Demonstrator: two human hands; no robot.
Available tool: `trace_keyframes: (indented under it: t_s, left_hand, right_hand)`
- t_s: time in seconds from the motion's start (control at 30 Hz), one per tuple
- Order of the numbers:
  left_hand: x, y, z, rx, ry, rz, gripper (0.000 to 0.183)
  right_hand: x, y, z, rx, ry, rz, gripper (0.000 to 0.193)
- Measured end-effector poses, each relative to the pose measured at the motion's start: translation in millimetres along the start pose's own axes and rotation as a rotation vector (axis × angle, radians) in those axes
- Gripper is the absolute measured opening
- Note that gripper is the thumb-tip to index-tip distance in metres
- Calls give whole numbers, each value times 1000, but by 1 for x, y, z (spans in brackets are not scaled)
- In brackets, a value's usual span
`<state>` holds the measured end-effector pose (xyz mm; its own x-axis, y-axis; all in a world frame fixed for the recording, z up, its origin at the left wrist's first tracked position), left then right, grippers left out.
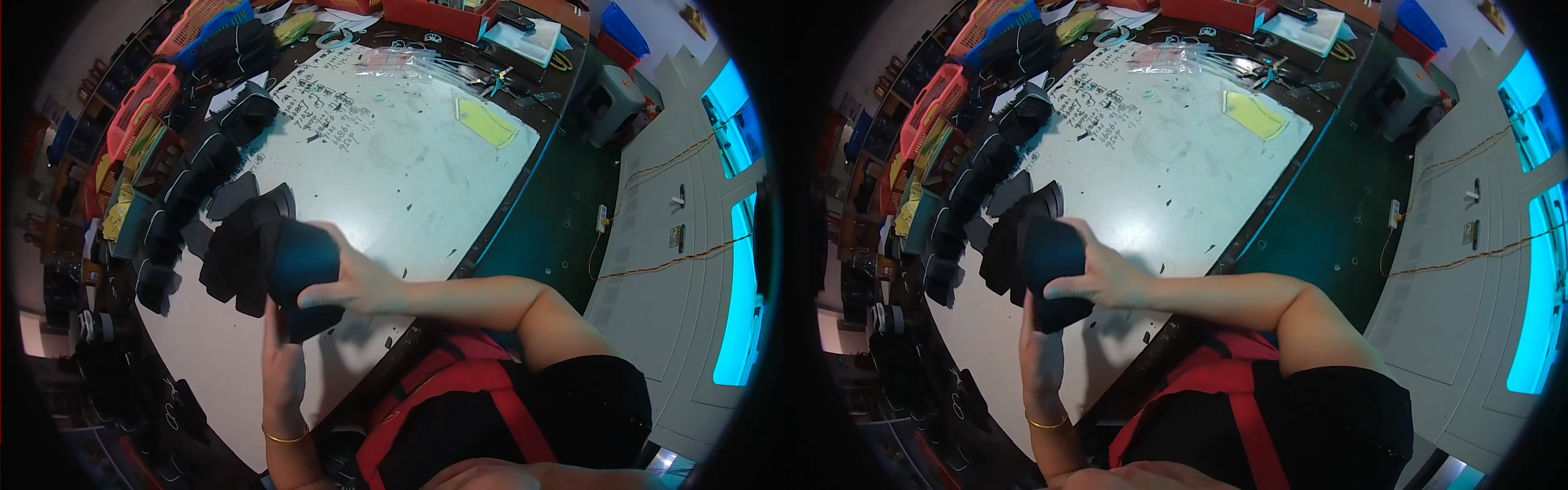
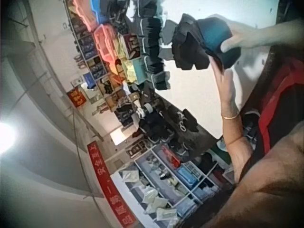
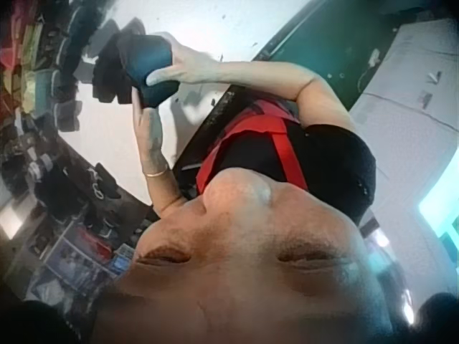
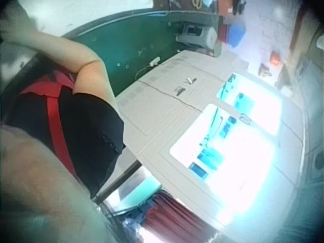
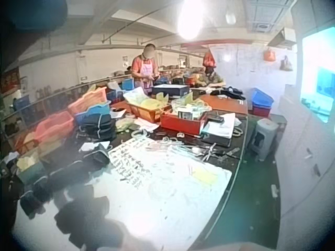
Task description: The recorder marks outlines onto leather pieces using a template and a silver marker pen.
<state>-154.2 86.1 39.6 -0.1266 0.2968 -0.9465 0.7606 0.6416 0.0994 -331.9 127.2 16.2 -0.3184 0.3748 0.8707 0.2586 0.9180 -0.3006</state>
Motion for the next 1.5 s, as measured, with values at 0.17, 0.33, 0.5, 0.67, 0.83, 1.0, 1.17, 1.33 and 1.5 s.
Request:
trace_keyframes:
  t_s: [0.17, 0.33, 0.5, 0.67, 0.83, 1.0, 1.17, 1.33, 1.5]
  left_hand:
    - [-5, -24, -9, -225, -257, 149, 68]
    - [-69, -38, -10, -63, -871, -95, 71]
    - [-48, -68, 52, -120, -1342, 186, 103]
    - [-41, -75, 43, -309, -1771, -23, 129]
    - [7, -29, 11, -62, -1782, -137, 115]
    - [29, -2, 2, -193, -1829, -389, 63]
    - [24, -13, 11, -295, -2003, -645, 42]
    - [11, -28, 30, -263, -1862, -545, 30]
    - [37, 28, -41, -127, -1645, -536, 31]
  right_hand:
    - [2, -7, 2, 71, -85, -127, 75]
    - [79, -11, 71, -196, 564, 350, 29]
    - [66, 17, 105, -118, 408, 105, 27]
    - [35, 29, 112, 225, 1042, 36, 18]
    - [116, -21, 236, -421, 1481, -17, 27]
    - [152, 10, 374, -252, 1817, -475, 53]
    - [112, -5, 280, -89, 1415, -475, 30]
    - [84, -3, 169, -88, 977, -273, 25]
    - [75, 3, 123, -36, 655, -256, 46]
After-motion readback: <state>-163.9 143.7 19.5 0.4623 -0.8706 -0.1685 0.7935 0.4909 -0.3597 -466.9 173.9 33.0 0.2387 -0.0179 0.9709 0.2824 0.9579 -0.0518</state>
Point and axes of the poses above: each hand's wrist, its own y-axis away from the middle knuckle, its own z-axis out of the back of the hand, x = y × z, the point moved 4 cm from there along -y, towards the middle knuckle, and after that the axes turned 6 degrees about z, right-handed, at the moved point
